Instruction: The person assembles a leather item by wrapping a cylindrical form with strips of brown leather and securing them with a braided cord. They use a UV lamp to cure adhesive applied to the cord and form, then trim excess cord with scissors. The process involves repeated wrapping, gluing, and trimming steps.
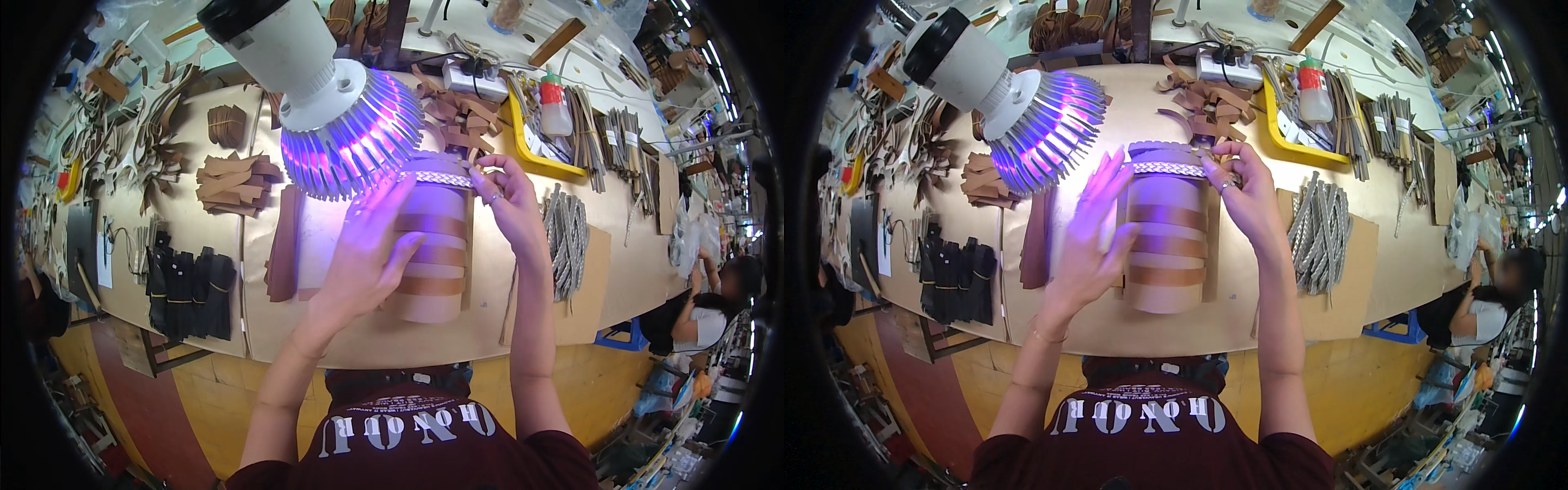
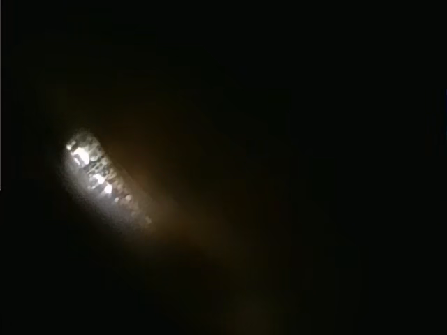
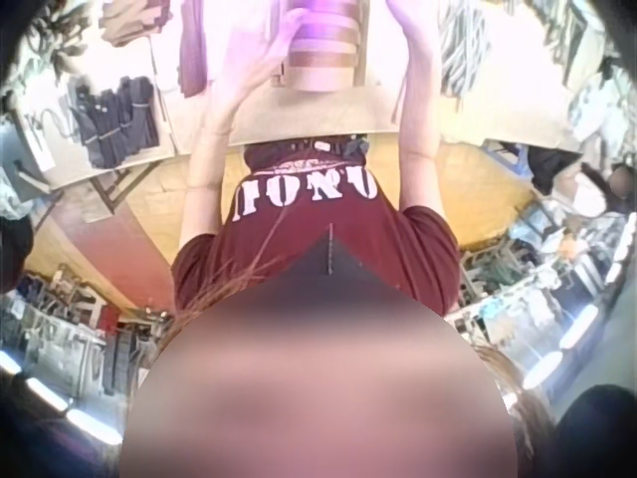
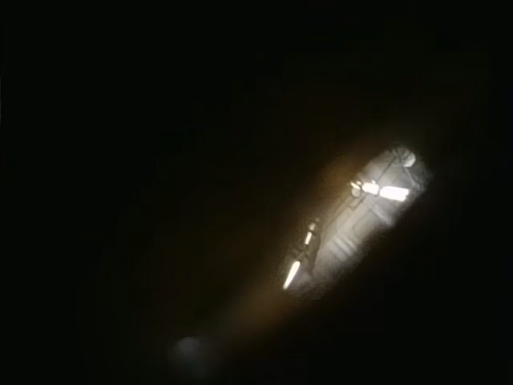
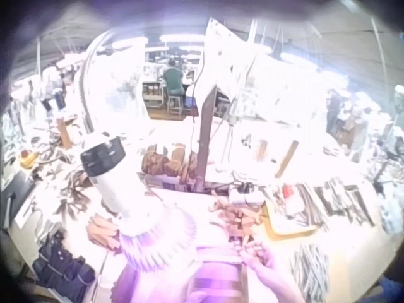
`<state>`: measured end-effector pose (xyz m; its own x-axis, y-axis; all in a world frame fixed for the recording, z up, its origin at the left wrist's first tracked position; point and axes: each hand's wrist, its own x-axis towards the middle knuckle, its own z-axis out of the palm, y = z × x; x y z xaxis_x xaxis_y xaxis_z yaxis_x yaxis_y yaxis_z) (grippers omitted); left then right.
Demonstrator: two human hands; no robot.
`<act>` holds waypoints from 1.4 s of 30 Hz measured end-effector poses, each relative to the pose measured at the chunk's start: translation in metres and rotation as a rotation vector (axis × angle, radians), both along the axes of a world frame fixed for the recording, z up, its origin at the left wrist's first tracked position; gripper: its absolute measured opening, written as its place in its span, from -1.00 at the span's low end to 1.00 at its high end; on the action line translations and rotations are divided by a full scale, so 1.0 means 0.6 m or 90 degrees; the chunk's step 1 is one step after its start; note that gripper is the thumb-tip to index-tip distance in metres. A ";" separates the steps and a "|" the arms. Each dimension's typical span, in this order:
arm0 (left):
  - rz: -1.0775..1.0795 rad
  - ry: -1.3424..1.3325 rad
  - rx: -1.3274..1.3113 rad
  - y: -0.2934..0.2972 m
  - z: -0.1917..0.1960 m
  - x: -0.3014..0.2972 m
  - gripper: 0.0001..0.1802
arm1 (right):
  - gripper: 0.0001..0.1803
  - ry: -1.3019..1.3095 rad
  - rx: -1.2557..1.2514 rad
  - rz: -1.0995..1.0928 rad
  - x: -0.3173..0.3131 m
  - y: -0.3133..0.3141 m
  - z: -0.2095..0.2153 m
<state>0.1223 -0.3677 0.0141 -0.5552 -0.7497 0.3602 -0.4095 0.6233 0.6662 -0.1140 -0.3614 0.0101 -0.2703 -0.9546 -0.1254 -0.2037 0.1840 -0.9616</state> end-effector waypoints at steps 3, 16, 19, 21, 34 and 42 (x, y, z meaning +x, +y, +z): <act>0.023 0.012 0.059 -0.014 -0.025 -0.035 -0.19 | -0.71 -0.006 -0.004 0.003 -0.007 0.001 -0.009; -0.054 0.017 0.212 -0.014 -0.043 -0.039 -0.05 | -0.59 -0.270 0.080 0.006 -0.015 0.006 -0.057; -0.049 0.010 0.241 -0.012 -0.040 -0.043 -0.03 | -0.56 -0.319 0.101 0.060 -0.027 -0.001 -0.064; -0.059 0.026 0.238 -0.013 -0.039 -0.044 -0.02 | -0.57 -0.335 0.130 0.050 -0.028 0.000 -0.075; -0.087 0.151 0.286 -0.015 -0.068 -0.044 -0.23 | -0.72 -0.477 0.032 -0.071 -0.001 0.023 -0.137; 0.044 0.047 0.058 0.004 -0.028 -0.025 -0.37 | -0.76 -0.289 -0.104 -0.043 0.001 0.055 -0.071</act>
<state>0.1071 -0.3653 -0.0029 -0.4755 -0.8170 0.3262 -0.3975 0.5303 0.7489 -0.1135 -0.3286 -0.0328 -0.2849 -0.9538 -0.0955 0.2509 0.0220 -0.9678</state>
